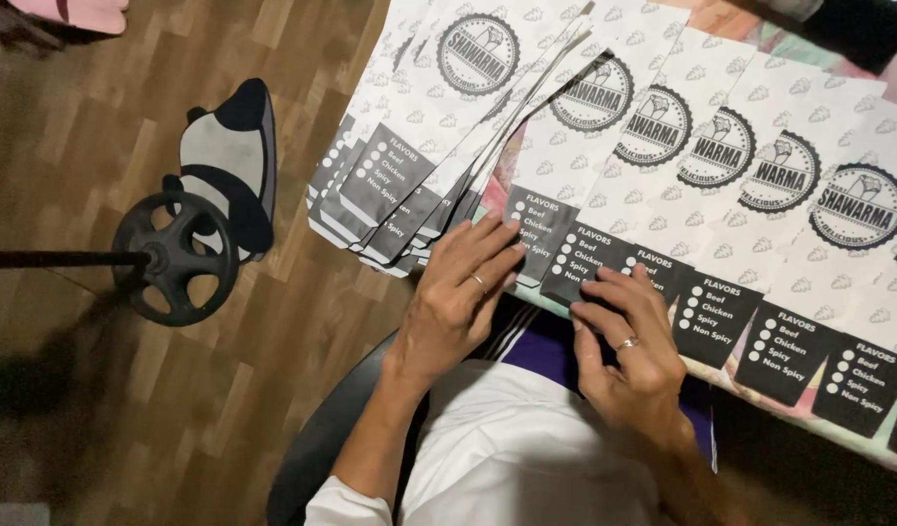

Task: Applying liquid glue to the edges of printed paper wrappers and sealing them manually.

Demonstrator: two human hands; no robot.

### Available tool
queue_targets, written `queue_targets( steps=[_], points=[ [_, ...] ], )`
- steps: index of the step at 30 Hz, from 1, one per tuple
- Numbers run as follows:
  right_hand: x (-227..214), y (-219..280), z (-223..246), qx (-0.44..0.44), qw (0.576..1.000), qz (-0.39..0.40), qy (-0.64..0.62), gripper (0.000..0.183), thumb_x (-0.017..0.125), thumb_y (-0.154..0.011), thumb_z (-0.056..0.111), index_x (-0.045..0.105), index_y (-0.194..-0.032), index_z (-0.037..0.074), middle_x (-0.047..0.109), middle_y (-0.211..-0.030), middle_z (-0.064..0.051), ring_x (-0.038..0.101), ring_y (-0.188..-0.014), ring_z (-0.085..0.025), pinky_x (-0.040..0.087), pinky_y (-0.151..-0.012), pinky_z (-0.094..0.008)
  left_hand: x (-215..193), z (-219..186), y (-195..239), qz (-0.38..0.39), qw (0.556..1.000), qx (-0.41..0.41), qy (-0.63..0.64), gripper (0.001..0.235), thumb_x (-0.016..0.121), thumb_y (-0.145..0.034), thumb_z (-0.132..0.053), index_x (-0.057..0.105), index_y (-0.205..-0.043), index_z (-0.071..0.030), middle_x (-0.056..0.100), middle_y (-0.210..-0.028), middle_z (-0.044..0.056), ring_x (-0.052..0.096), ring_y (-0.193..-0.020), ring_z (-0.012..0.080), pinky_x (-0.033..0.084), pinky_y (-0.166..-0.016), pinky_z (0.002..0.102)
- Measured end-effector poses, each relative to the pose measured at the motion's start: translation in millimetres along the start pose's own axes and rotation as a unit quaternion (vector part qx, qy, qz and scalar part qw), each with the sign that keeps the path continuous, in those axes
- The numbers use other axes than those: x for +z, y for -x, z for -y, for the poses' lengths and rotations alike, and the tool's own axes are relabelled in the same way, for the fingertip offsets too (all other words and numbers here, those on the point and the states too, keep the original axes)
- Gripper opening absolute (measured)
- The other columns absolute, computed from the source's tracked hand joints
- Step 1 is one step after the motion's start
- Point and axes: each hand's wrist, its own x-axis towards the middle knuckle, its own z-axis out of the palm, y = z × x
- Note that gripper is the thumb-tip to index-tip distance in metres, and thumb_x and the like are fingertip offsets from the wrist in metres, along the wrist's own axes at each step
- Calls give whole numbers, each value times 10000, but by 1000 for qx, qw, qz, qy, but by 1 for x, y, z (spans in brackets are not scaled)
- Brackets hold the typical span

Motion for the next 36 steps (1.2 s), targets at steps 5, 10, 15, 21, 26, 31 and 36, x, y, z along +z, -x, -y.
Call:
queue_targets(
  steps=[5, 10, 15, 21, 26, 31, 36],
  points=[
    [23, -13, -2, -42, 999, -17, 9, 99, 730, -905, -45, 720, -992, -90, 701, -1078, -249, 687, -1113, -437, 434, -1146, -627, -2, 5, 6, 61, 997, -10, -46, 403, 682, -1009, -75, 577, -1398, -63, 575, -1493, 129, 503, -1453, 341, 333, -1236, 549],
    [50, -16, -4, -72, 996, -28, 40, 170, 802, -897, 52, 738, -965, -90, 735, -1033, -221, 719, -1068, -431, 465, -1100, -589, 0, 8, 11, 12, 999, -31, -31, 330, 715, -970, -121, 697, -1295, -69, 668, -1394, 110, 570, -1382, 307, 365, -1198, 512],
    [56, -12, -5, -73, 995, -49, 56, 131, 798, -898, 22, 747, -943, -89, 750, -1010, -214, 734, -1039, -429, 510, -1064, -575, -6, 8, 11, -3, 999, -50, -3, 271, 736, -943, -81, 740, -1214, -76, 721, -1303, 91, 634, -1305, 311, 426, -1162, 510],
    [54, -13, -6, -67, 995, -54, 40, 113, 814, -875, -2, 750, -906, -90, 754, -975, -206, 744, -1005, -418, 527, -1049, -576, -6, 7, 9, -29, 997, -66, 19, 161, 758, -923, -89, 786, -1080, -73, 772, -1170, 85, 692, -1211, 309, 476, -1123, 503],
    [52, -16, -4, -63, 996, -49, 38, 87, 792, -893, -12, 745, -897, -85, 747, -958, -194, 744, -995, -406, 518, -1059, -572, -1, 8, 6, -55, 996, -64, 23, 115, 780, -906, -99, 795, -1014, -63, 786, -1093, 93, 722, -1141, 315, 501, -1088, 483],
    [51, -19, -5, -34, 998, -38, 32, 74, 776, -902, -24, 742, -874, -84, 735, -914, -171, 740, -976, -376, 491, -1092, -564, 8, 7, 4, -92, 991, -85, 38, 74, 807, -886, -93, 800, -951, -59, 793, -1029, 83, 744, -1083, 303, 518, -1059, 457],
    [49, -22, -7, 22, 999, -36, 4, 96, 788, -896, -35, 721, -850, -86, 717, -889, -161, 733, -970, -359, 451, -1126, -549, 16, -1, 1, -138, 977, -156, 55, 29, 792, -878, -42, 782, -905, -36, 772, -943, 75, 739, -1050, 297, 501, -1058, 441]
  ],
)
